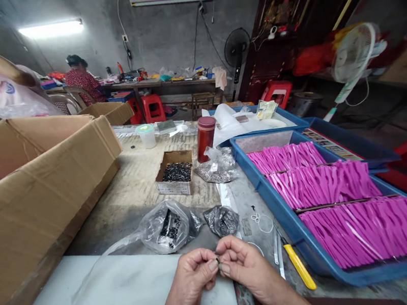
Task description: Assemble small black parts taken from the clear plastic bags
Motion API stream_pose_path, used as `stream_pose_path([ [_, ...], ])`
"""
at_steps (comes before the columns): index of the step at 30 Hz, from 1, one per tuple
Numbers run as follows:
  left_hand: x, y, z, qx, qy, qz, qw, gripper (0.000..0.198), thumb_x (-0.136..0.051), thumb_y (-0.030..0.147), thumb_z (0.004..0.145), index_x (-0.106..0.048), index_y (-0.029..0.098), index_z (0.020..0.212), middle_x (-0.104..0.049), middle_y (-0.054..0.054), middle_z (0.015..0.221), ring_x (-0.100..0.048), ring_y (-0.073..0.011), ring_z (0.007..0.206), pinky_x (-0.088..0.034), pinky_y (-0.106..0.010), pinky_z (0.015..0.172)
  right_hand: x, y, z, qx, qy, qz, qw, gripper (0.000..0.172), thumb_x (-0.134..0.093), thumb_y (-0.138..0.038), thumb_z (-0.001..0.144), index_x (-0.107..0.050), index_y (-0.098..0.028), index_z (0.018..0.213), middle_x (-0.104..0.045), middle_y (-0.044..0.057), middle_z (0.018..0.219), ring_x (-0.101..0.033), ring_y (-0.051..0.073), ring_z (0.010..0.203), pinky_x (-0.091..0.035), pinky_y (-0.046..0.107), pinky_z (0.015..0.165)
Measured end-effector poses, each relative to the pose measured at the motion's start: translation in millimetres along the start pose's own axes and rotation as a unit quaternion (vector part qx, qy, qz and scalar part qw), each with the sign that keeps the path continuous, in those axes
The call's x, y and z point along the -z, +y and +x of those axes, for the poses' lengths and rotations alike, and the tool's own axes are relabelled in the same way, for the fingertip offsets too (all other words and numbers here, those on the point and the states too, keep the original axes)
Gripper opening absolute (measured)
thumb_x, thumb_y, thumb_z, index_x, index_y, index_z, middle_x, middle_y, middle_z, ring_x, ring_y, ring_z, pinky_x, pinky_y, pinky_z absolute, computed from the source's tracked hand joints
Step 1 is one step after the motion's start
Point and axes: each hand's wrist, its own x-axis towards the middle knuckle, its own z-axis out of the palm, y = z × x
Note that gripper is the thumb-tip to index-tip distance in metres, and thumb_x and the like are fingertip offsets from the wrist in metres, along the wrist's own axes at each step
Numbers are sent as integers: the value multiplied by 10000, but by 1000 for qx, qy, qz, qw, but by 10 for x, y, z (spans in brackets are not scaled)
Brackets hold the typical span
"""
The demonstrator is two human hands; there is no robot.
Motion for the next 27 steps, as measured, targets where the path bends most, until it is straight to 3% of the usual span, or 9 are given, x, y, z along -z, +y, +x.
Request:
stream_pose_path([
  [27,-1,48,20,-1,12,10,1000,195,-663,281,610,-574,108,621,-429,44,472,-302,-49,429,-210,-180,423,44,37,25,8,6,-19,1000,275,-615,-324,653,-458,-181,827,-452,-74,558,-422,78,522,-301,198,508],
])
